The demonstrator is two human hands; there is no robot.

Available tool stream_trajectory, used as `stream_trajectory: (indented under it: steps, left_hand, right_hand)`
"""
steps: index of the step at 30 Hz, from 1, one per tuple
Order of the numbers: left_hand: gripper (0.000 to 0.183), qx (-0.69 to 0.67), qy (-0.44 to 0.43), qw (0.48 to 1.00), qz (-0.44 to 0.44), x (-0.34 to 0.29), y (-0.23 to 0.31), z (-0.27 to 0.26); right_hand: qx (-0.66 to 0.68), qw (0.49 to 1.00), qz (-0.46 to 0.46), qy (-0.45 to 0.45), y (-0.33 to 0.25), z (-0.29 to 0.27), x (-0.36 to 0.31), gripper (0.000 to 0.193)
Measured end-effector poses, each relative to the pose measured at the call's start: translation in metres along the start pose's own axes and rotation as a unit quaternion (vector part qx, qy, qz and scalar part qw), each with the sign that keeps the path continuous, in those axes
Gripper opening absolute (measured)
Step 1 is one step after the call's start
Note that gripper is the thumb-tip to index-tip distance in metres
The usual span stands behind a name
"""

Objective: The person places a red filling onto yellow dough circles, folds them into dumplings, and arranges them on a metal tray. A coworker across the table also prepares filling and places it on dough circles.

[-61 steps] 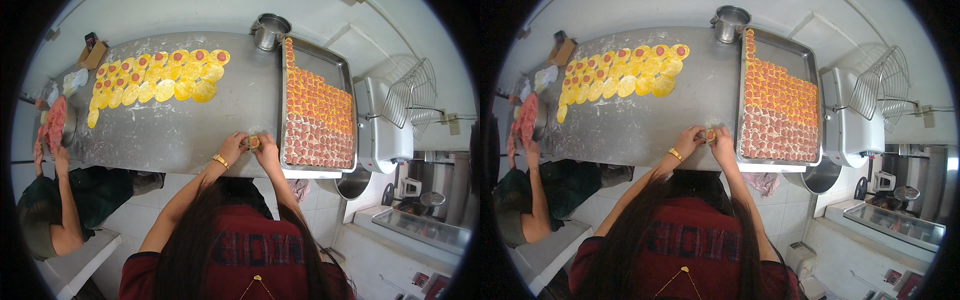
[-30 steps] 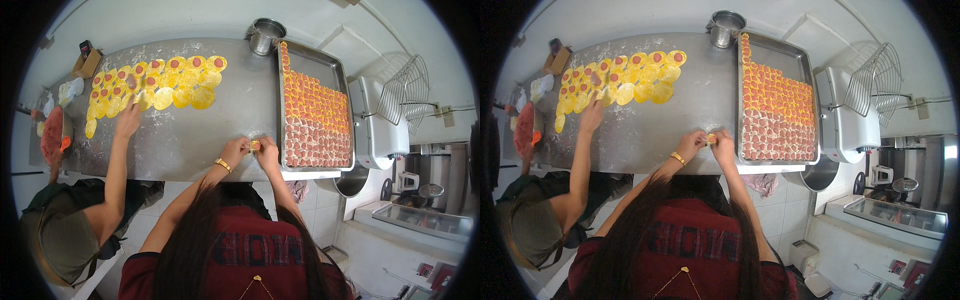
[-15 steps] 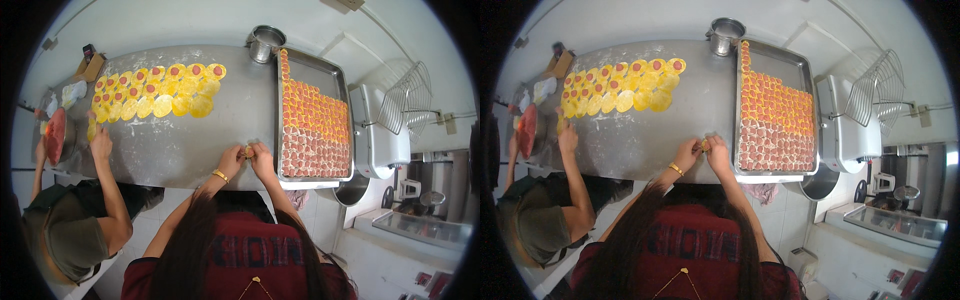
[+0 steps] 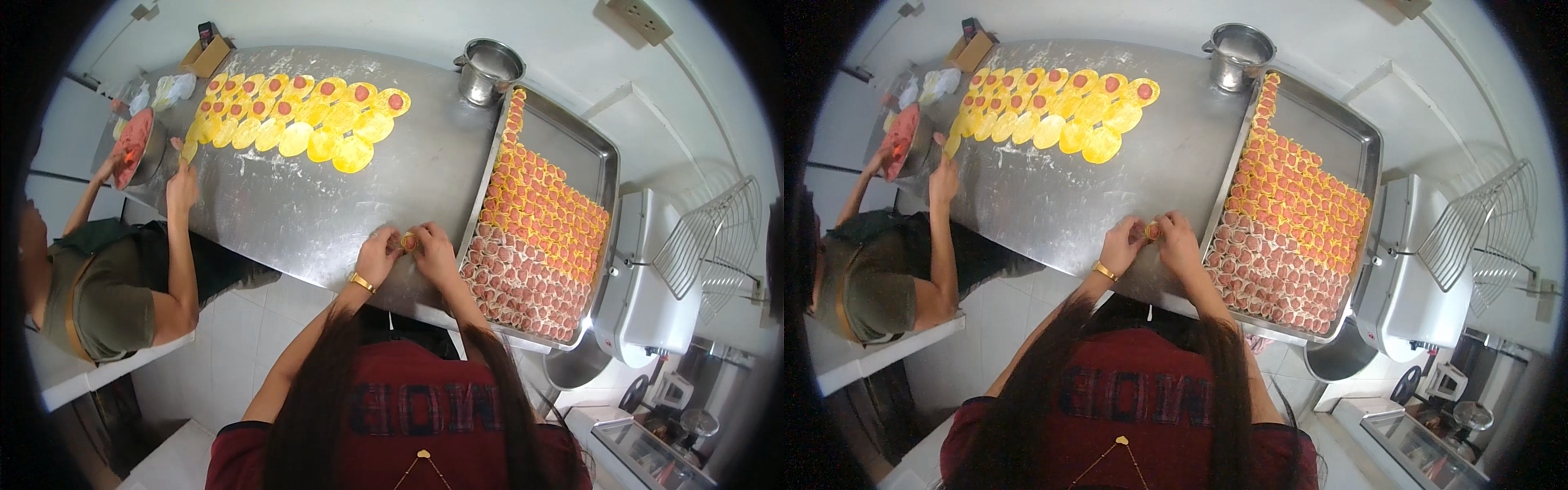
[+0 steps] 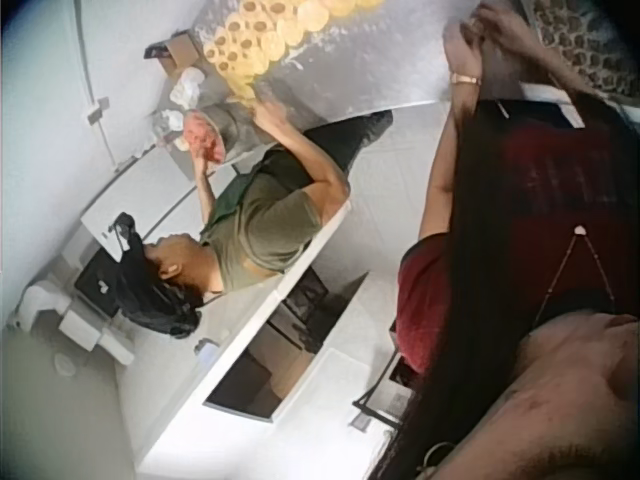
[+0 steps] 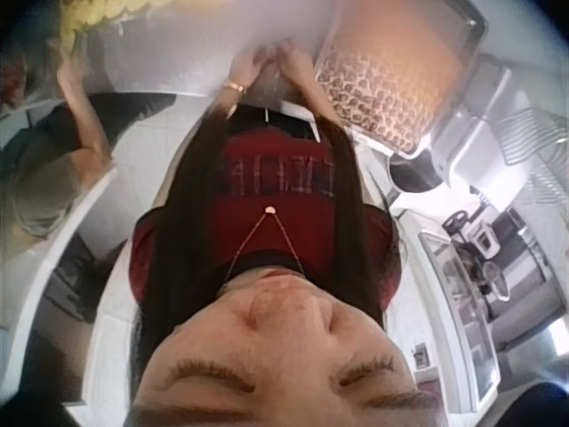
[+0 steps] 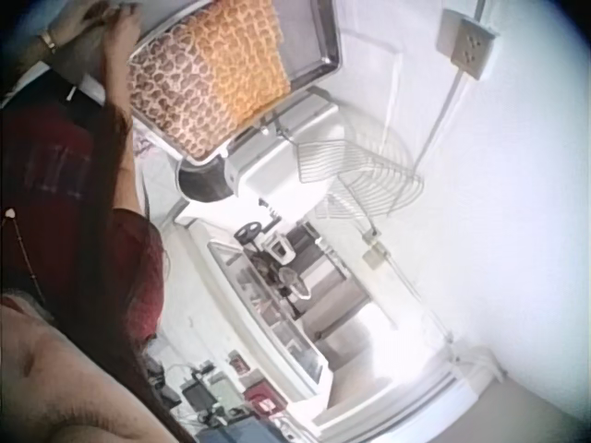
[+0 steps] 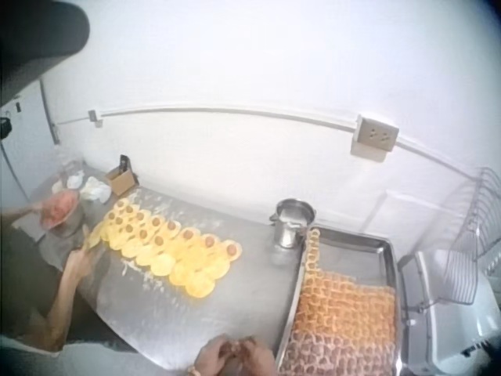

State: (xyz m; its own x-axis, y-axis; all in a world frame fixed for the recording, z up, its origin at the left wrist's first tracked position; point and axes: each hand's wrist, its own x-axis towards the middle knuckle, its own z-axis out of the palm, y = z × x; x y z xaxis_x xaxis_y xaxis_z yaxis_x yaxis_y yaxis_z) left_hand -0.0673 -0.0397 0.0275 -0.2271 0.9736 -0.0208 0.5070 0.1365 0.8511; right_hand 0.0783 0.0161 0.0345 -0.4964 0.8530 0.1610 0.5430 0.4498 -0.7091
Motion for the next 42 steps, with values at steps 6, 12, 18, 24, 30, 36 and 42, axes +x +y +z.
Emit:
stream_trajectory:
  steps: [6,12,18,24,30,36,42]
  left_hand:
    - [0.022,0.047,-0.021,0.998,0.024,0.006,0.002,0.000]
    - [0.020,0.110,-0.043,0.992,0.051,0.014,0.000,-0.006]
    - [0.022,0.053,-0.072,0.996,0.031,0.007,-0.005,-0.015]
    - [0.017,0.004,-0.066,0.998,-0.007,-0.017,-0.021,-0.040]
    - [0.013,-0.010,-0.009,0.998,-0.061,-0.047,-0.021,-0.045]
    - [0.009,-0.015,0.016,0.995,-0.096,-0.068,-0.013,-0.033]
    - [0.009,0.009,0.018,0.996,-0.082,-0.075,-0.009,-0.024]
  right_hand:
    - [0.032,0.999,0.011,-0.007,0.003,-0.001,0.005,0.032]
    - [0.016,1.000,-0.009,-0.023,0.000,0.005,0.006,0.027]
    - [0.027,0.999,0.021,-0.007,0.000,-0.011,0.011,0.023]
    - [0.119,0.975,0.112,0.152,0.074,-0.129,0.045,0.025]
    - [-0.062,0.946,0.195,0.254,0.203,-0.262,0.080,0.027]
    - [-0.174,0.955,0.218,0.104,0.267,-0.269,0.099,0.030]
    - [-0.093,0.974,0.203,0.021,0.270,-0.266,0.101,0.028]
